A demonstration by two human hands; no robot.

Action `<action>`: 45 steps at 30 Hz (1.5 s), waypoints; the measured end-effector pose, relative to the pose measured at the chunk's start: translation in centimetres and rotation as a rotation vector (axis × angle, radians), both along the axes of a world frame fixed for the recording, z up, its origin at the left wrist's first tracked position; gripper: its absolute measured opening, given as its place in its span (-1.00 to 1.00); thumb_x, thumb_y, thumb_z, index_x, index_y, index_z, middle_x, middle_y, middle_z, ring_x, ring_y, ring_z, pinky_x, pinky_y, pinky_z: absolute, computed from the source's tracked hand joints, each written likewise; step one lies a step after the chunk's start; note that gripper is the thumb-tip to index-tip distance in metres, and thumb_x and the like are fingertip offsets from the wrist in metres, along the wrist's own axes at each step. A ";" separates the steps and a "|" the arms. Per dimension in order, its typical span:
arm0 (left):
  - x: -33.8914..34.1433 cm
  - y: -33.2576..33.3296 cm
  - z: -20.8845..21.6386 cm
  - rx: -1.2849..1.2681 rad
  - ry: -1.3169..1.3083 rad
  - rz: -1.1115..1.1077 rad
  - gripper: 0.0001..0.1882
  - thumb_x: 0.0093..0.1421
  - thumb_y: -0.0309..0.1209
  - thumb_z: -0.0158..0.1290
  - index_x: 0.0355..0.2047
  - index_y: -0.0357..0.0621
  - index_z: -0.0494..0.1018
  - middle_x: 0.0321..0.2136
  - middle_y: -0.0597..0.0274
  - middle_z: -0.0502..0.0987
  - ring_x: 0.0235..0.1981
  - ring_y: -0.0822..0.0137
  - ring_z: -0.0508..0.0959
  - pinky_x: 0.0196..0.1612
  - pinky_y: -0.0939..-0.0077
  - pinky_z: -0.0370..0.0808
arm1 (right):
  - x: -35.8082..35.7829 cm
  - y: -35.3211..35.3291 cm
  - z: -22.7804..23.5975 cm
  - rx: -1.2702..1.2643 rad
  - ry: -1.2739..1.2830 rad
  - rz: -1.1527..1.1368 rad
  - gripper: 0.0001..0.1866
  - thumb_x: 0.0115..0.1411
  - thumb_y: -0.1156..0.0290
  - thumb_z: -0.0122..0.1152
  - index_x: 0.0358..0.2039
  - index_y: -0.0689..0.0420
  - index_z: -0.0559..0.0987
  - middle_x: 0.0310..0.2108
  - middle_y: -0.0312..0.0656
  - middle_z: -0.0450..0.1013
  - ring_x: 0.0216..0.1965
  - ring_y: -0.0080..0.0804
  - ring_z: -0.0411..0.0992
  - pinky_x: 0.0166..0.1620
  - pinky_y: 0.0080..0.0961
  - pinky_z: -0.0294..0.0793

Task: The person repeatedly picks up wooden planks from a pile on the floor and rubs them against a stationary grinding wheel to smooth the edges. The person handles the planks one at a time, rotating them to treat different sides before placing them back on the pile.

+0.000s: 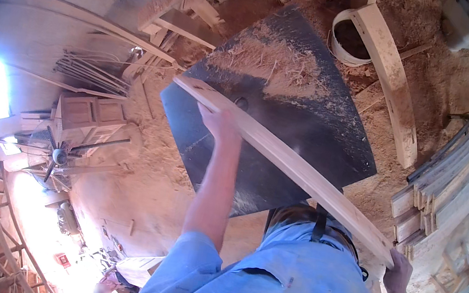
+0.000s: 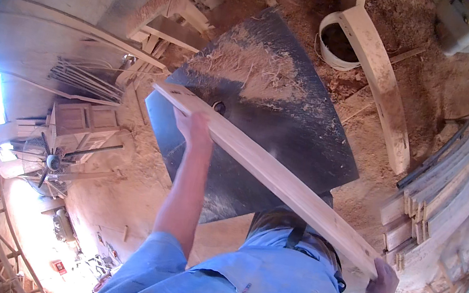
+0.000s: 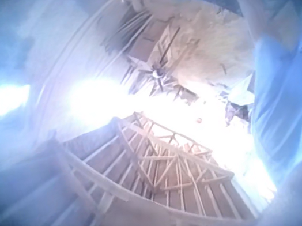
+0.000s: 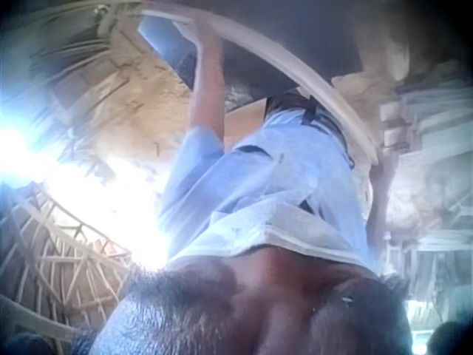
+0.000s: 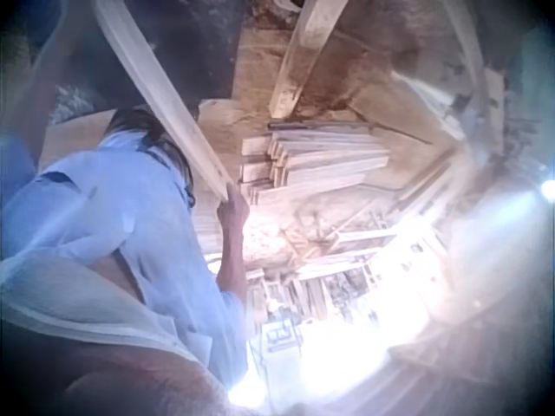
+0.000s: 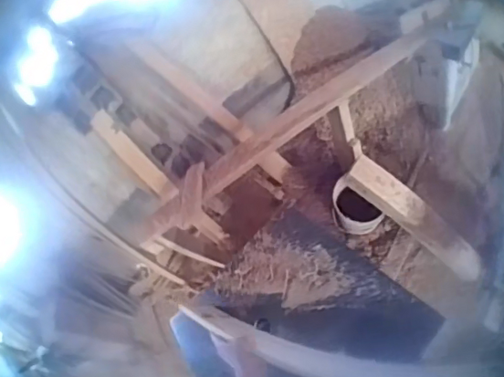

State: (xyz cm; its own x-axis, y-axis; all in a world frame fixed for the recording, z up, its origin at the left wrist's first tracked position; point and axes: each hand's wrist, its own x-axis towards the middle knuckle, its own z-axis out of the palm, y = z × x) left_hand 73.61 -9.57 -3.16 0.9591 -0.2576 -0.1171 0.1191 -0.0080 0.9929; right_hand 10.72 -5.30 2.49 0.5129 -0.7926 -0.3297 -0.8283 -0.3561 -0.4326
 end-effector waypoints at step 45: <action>-3.8 -0.1 0.0 0.188 -0.023 0.064 -0.06 -0.10 -0.83 -0.08 0.40 -0.29 0.05 0.15 0.00 0.36 0.06 0.13 0.48 0.09 0.41 0.44 | -1.4 0.2 -1.0 -0.186 -0.125 -0.028 -0.67 -0.11 0.66 0.28 -0.24 0.20 0.58 -0.35 -0.01 0.56 -0.30 0.06 0.55 -0.24 -0.14 0.55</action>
